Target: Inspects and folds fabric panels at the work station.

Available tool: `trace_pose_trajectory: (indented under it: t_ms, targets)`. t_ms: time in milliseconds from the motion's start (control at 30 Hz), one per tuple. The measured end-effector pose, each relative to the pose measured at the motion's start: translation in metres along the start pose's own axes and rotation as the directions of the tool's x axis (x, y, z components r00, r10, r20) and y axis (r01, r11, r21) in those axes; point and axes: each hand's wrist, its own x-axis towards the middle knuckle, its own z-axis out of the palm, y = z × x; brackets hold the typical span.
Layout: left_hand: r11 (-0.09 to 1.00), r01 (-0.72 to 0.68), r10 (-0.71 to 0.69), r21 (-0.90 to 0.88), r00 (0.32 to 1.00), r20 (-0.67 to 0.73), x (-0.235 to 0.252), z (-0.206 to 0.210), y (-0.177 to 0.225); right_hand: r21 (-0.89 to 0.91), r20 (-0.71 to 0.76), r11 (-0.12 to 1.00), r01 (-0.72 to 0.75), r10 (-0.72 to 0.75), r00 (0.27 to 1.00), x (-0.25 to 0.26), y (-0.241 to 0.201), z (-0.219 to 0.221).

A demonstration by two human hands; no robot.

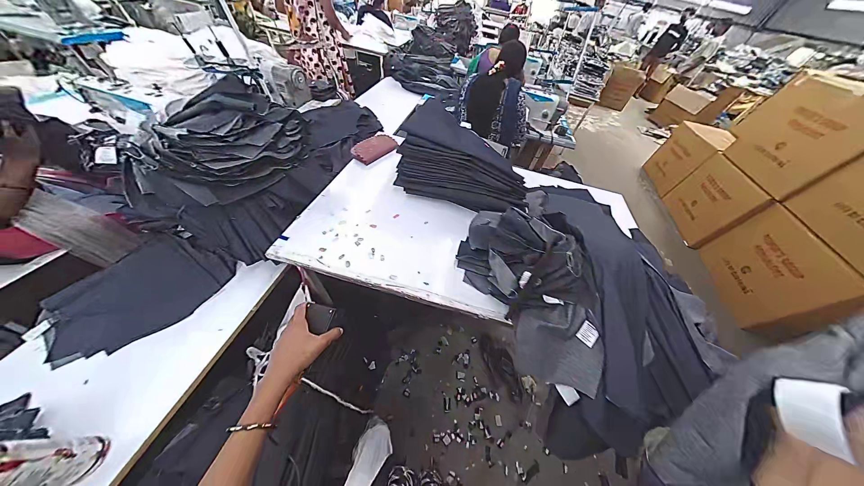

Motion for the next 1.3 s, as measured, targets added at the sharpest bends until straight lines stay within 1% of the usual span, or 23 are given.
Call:
trace_pose_trajectory:
  t_ms: [67,133,200,267,333,400,467,533,633,700,733,767,800,833,867,900,933,967,1033,1100,1167,1233,1300]
  targets:
    - [1.0,-0.019,0.019,0.019,1.0,-0.022,0.04,-0.02,-0.001,-0.178,0.139,0.981,-0.079,0.104,0.985,-0.008,0.039,0.09]
    - [0.999,-0.032,0.032,0.021,0.998,-0.046,0.082,-0.036,-0.002,-0.464,0.301,0.869,-0.17,0.335,0.893,-0.022,0.092,0.167]
    - [0.999,-0.026,0.027,0.036,0.999,-0.031,0.12,-0.052,-0.001,-0.668,0.359,0.704,-0.241,0.589,0.724,-0.052,0.152,0.232]
    - [0.999,-0.015,0.015,0.034,1.0,-0.008,0.155,-0.063,0.005,-0.81,0.392,0.55,-0.204,0.766,0.509,-0.083,0.21,0.269]
    - [1.0,-0.003,0.002,0.03,1.0,0.02,0.194,-0.069,0.014,-0.92,0.378,0.392,0.017,0.872,0.312,-0.111,0.27,0.275]
    - [0.998,0.018,-0.022,0.067,0.998,0.055,0.231,-0.067,0.018,-0.946,0.282,0.243,0.214,0.944,0.174,-0.145,0.322,0.257]
    - [0.993,0.024,-0.032,0.116,0.997,0.065,0.26,-0.063,0.018,-0.926,0.21,0.185,0.33,0.977,0.039,-0.176,0.348,0.236]
    - [0.987,0.009,-0.015,0.159,0.999,0.038,0.28,-0.061,0.021,-0.93,0.17,0.169,0.327,0.985,-0.026,-0.197,0.355,0.22]
    - [0.977,-0.03,0.026,0.209,0.999,0.021,0.299,-0.061,0.028,-0.954,0.13,0.14,0.265,0.99,-0.052,-0.212,0.345,0.206]
    - [0.97,-0.061,0.057,0.234,0.998,0.027,0.311,-0.062,0.031,-0.952,0.133,0.162,0.258,0.983,-0.125,-0.208,0.337,0.208]
    - [0.969,-0.086,0.084,0.231,0.996,0.018,0.317,-0.06,0.031,-0.955,0.174,0.197,0.221,0.978,-0.119,-0.201,0.331,0.21]
    - [0.966,-0.115,0.117,0.231,0.993,0.008,0.323,-0.057,0.03,-0.957,0.257,0.257,0.135,0.966,-0.016,-0.193,0.323,0.209]
    - [0.961,-0.143,0.146,0.237,0.989,0.003,0.328,-0.055,0.03,-0.934,0.356,0.352,0.056,0.913,0.199,-0.182,0.314,0.204]
    - [0.956,-0.166,0.17,0.24,0.985,0.005,0.332,-0.052,0.031,-0.905,0.39,0.425,0.035,0.791,0.471,-0.166,0.304,0.197]
    - [0.955,-0.178,0.18,0.236,0.984,0.015,0.334,-0.049,0.031,-0.908,0.349,0.406,0.102,0.601,0.719,-0.147,0.294,0.19]
    - [0.955,-0.182,0.181,0.233,0.983,0.026,0.336,-0.047,0.03,-0.943,0.281,0.279,0.182,0.372,0.885,-0.126,0.285,0.179]
    - [0.957,-0.184,0.181,0.226,0.983,0.03,0.338,-0.046,0.029,-0.976,0.21,0.096,0.196,0.165,0.964,-0.103,0.278,0.164]
    - [0.956,-0.18,0.177,0.231,0.984,0.032,0.339,-0.046,0.03,-0.988,0.136,-0.067,0.137,0.02,0.99,-0.082,0.274,0.144]
    - [0.945,-0.158,0.16,0.288,0.987,0.015,0.338,-0.044,0.035,-0.968,-0.052,-0.239,-0.076,-0.107,0.993,-0.048,0.281,0.097]
    - [0.92,-0.143,0.168,0.364,0.985,-0.038,0.324,-0.037,0.047,-0.935,-0.217,-0.268,-0.233,-0.089,0.972,-0.03,0.302,0.052]
    - [0.898,-0.275,0.318,0.343,0.945,-0.075,0.305,-0.02,0.07,-0.932,-0.249,-0.251,-0.263,-0.085,0.965,-0.016,0.322,0.029]
    - [0.883,-0.431,0.437,0.188,0.899,0.01,0.269,0.014,0.102,-0.934,-0.248,-0.244,-0.261,-0.085,0.965,-0.008,0.332,0.019]
    - [0.873,-0.487,0.486,-0.031,0.86,0.155,0.223,0.059,0.139,-0.934,-0.254,-0.242,-0.265,-0.077,0.964,0.001,0.337,0.014]
